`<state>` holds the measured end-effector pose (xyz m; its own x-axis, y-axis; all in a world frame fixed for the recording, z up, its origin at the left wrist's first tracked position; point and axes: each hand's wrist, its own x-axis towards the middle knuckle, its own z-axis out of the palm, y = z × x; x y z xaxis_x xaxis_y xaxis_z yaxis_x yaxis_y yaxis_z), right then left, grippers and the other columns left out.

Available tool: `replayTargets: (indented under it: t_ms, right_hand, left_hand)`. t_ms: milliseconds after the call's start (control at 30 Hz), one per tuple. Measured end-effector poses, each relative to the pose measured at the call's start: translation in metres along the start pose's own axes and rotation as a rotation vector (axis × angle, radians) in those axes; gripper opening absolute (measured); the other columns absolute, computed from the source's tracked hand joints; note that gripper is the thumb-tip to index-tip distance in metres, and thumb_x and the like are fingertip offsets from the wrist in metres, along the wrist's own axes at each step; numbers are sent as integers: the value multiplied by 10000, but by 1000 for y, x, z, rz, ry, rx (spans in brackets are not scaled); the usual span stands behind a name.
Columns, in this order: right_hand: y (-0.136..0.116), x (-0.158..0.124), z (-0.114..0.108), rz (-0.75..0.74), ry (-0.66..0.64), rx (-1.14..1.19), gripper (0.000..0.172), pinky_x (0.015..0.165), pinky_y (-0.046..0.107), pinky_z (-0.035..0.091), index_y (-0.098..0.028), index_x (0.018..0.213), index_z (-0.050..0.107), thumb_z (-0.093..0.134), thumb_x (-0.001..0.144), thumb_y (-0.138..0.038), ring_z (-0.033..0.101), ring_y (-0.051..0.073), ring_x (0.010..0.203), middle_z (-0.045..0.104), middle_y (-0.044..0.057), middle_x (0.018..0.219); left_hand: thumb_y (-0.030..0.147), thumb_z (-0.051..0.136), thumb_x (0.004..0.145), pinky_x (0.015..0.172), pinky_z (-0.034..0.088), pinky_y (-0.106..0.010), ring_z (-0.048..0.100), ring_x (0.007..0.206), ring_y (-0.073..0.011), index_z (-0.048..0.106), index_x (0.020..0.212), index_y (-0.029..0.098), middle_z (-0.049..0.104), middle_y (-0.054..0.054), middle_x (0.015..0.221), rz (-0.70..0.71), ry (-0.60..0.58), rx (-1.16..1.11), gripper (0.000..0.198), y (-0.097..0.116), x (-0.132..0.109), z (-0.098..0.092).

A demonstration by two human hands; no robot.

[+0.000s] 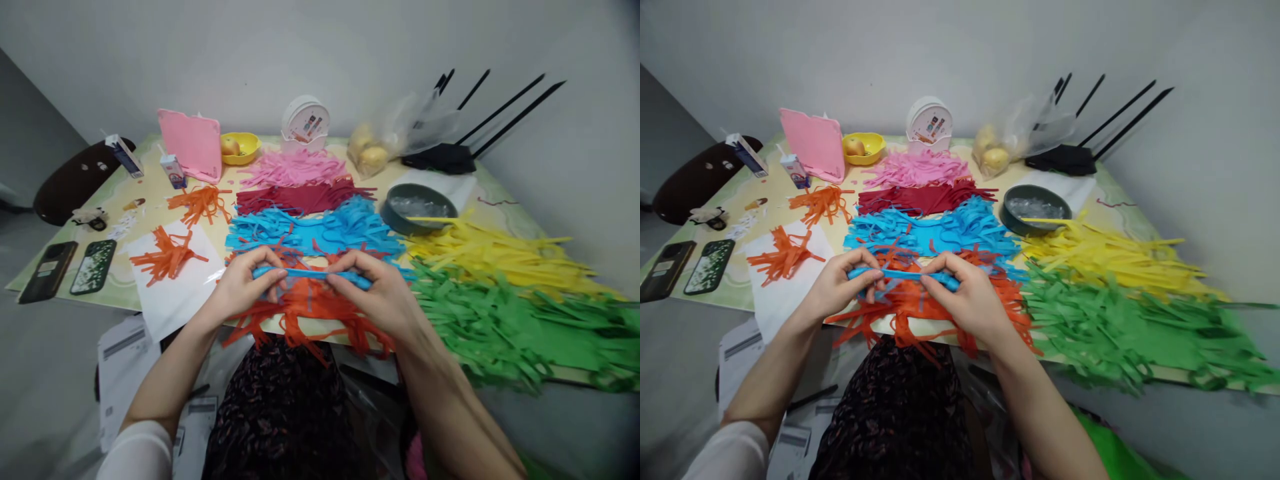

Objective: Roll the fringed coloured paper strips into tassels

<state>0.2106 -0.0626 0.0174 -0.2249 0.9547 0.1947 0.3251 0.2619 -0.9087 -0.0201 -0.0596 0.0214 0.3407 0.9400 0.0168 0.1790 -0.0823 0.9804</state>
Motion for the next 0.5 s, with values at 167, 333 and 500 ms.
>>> replayTargets:
  t_ms: [167,333,500]
  right_hand:
    - [5,0,2,56,13,298,136,601,264,588,-204,872,719,737,809,-324,705,151,591,743,13,706]
    - [14,1,3,59,9,435,107,611,250,599,-233,832,794,788,778,-325,719,150,627,772,30,760]
    - [20,-1,2,-9,-46,509,94,573,223,571,-248,811,794,711,820,-206,703,132,607,759,11,721]
  left_hand:
    - [339,673,862,522,477,-221,613,484,-103,651,919,146,691,-4,683,17,18,-175,202,0,-1,3]
    - [250,681,835,623,520,-261,630,529,-114,785,899,165,742,-50,753,44,8,-277,149,-10,1,5]
    - [203,663,799,657,524,-276,646,581,-155,779,753,171,673,-38,583,112,-8,-298,128,-19,-1,1]
